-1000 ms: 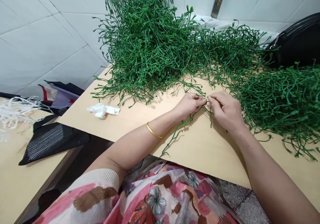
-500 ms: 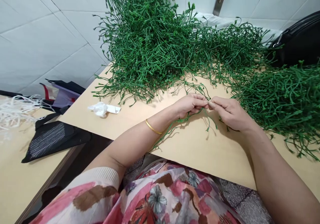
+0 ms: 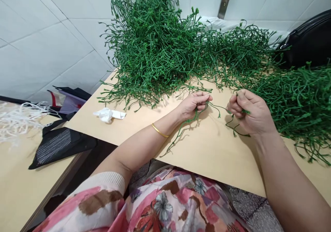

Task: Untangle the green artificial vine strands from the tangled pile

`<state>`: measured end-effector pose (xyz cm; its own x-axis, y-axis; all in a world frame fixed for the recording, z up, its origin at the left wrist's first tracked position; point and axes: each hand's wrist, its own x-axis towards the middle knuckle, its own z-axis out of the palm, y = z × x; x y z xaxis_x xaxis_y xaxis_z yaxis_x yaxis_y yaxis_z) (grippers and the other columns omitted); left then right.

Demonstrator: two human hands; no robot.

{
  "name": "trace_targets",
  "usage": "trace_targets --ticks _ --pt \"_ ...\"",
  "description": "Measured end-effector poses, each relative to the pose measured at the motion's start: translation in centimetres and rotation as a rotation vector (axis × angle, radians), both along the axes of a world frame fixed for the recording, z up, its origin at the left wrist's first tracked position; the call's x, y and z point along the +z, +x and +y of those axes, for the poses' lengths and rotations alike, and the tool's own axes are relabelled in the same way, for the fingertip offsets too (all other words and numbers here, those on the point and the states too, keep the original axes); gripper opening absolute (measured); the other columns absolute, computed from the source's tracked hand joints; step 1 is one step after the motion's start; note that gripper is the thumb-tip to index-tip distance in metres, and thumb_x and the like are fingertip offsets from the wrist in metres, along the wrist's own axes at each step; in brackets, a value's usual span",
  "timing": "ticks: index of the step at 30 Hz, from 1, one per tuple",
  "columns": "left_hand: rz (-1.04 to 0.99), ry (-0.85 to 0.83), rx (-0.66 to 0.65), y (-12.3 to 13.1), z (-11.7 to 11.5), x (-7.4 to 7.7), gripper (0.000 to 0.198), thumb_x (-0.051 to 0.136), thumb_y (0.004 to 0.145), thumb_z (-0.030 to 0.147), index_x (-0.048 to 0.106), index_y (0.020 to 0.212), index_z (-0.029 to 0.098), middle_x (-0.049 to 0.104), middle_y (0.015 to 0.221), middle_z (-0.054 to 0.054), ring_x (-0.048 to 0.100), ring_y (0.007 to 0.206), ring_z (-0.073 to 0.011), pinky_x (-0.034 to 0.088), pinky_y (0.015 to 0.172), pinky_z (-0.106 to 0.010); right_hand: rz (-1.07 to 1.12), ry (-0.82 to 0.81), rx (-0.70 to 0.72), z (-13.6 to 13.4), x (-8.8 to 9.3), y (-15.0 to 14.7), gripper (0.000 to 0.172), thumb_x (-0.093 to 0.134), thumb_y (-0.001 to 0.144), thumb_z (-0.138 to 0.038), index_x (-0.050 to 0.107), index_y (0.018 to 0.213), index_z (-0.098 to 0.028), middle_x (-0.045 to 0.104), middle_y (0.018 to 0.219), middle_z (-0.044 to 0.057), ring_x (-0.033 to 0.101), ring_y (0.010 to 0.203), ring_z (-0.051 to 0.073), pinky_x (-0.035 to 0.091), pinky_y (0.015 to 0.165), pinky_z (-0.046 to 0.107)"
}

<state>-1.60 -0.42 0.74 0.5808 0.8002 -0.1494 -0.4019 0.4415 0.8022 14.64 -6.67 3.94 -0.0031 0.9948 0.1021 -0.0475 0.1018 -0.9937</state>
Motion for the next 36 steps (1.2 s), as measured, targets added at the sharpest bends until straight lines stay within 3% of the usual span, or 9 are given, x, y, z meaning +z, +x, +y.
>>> trace_targets --ticks 3,7,12,24,29,36 --pt "0.038 0.040 0.045 0.2 -0.1 -0.1 0.012 0.062 0.071 0.013 0.053 0.064 0.009 0.047 0.057 0.002 0.028 0.042 0.0007 0.017 0.038 -0.012 0.001 -0.014 -0.102 1.0 -1.1 0.8 0.033 0.065 0.070 -0.048 0.047 0.064 -0.022 0.026 0.053 -0.006 0.024 0.044 0.007 0.021 0.043 0.025" --pt "0.091 0.082 -0.036 0.2 -0.7 -0.2 0.016 0.067 0.069 0.020 0.056 0.067 0.009 0.037 0.049 0.006 0.025 0.040 0.0003 0.013 0.040 -0.014 -0.196 -0.071 -0.175 1.1 -2.1 0.2 0.028 0.068 0.067 -0.044 0.055 0.067 -0.019 0.039 0.056 -0.003 0.032 0.049 0.008 0.024 0.045 0.024" --pt "0.108 0.154 -0.024 0.1 -0.6 -0.5 0.018 0.068 0.068 0.024 0.058 0.070 0.009 0.040 0.050 0.006 0.024 0.041 0.0003 0.012 0.040 -0.016 -0.303 -0.142 -0.021 0.9 -2.5 -1.4 0.034 0.063 0.069 -0.049 0.055 0.063 -0.016 0.044 0.057 -0.002 0.032 0.049 0.007 0.023 0.044 0.023" --pt "0.129 0.142 0.067 0.3 -0.8 0.0 0.016 0.067 0.066 0.017 0.053 0.070 0.011 0.052 0.064 0.004 0.031 0.044 0.0009 0.019 0.041 -0.015 -0.327 -0.137 0.058 0.8 -3.1 -1.4 0.026 0.060 0.071 -0.041 0.059 0.070 -0.015 0.042 0.058 -0.002 0.032 0.053 0.008 0.025 0.047 0.023" --pt "0.142 0.151 0.081 0.3 -1.0 0.1 0.015 0.066 0.066 0.017 0.054 0.072 0.011 0.054 0.068 0.003 0.033 0.045 0.0010 0.023 0.043 -0.016 -0.345 -0.118 0.135 0.6 -2.4 -1.6 0.022 0.060 0.069 -0.036 0.057 0.064 -0.015 0.040 0.056 -0.003 0.031 0.052 0.007 0.024 0.048 0.023" --pt "0.190 0.145 0.057 0.1 -1.1 0.4 0.023 0.067 0.059 0.012 0.058 0.081 0.009 0.055 0.070 0.002 0.034 0.046 0.0006 0.026 0.047 -0.019 -0.411 -0.113 0.071 0.5 -2.3 -1.4 0.017 0.059 0.068 -0.031 0.053 0.063 -0.016 0.038 0.053 -0.004 0.030 0.049 0.006 0.023 0.046 0.023"
